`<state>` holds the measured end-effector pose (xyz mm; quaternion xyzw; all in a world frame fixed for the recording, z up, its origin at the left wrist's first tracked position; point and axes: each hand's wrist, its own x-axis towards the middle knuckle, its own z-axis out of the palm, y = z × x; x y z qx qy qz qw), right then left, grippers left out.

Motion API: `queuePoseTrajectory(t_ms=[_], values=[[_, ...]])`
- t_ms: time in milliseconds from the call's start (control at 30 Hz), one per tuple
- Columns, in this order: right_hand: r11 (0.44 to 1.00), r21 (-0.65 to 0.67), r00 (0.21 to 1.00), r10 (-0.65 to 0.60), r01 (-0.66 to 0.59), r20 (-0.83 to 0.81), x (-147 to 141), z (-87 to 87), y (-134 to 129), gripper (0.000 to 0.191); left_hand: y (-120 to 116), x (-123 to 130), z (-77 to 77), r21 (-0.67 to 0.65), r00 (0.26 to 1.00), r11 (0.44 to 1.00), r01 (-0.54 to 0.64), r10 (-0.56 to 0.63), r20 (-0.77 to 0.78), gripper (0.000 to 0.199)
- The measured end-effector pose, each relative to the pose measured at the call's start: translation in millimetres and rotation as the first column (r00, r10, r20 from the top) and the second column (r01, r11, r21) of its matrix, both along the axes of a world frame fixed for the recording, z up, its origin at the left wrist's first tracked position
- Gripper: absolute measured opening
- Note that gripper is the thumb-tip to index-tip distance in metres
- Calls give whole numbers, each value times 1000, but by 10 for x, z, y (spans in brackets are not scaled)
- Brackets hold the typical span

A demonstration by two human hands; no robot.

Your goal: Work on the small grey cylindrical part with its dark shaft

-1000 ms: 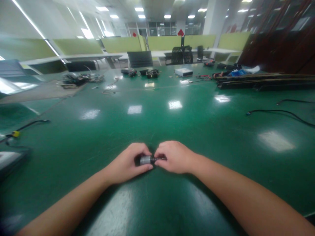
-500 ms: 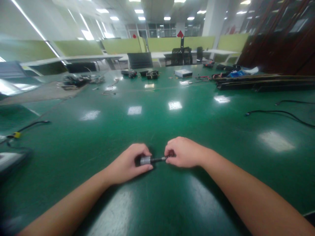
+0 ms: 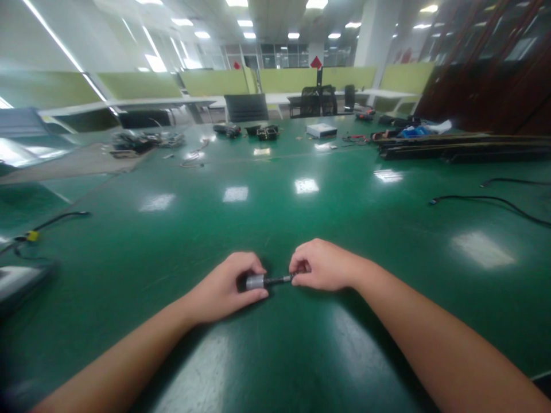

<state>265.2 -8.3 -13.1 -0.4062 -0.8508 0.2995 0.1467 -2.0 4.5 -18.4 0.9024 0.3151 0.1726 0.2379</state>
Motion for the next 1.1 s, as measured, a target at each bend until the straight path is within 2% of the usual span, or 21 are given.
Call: queuePoseTrajectory(t_ms=[200,400,500,700,967,1100], values=[[1000,13,1000,13,-13,-20,-54,-66,-6,11,32,46,-39,0,1000,1000,6,-6,0,22],[990,129,998,-48,54,-51,-214,-161,-31,11,51,86,-47,12,1000,1000,-5,5,2,23],[987,152,997,-31,41,-67,-265,-188,-34,13,54,97,-49,11,1000,1000,-3,3,2,23],[984,175,997,27,-15,-67,-233,-197,-44,19,52,109,-79,13,1000,1000,-8,8,-2,22],[984,176,996,-20,35,-87,-273,-212,-59,18,44,109,-49,-3,1000,1000,0,0,22,26],[978,206,995,6,14,-95,-264,-240,-48,16,49,107,-46,-31,1000,1000,2,-1,26,20]])
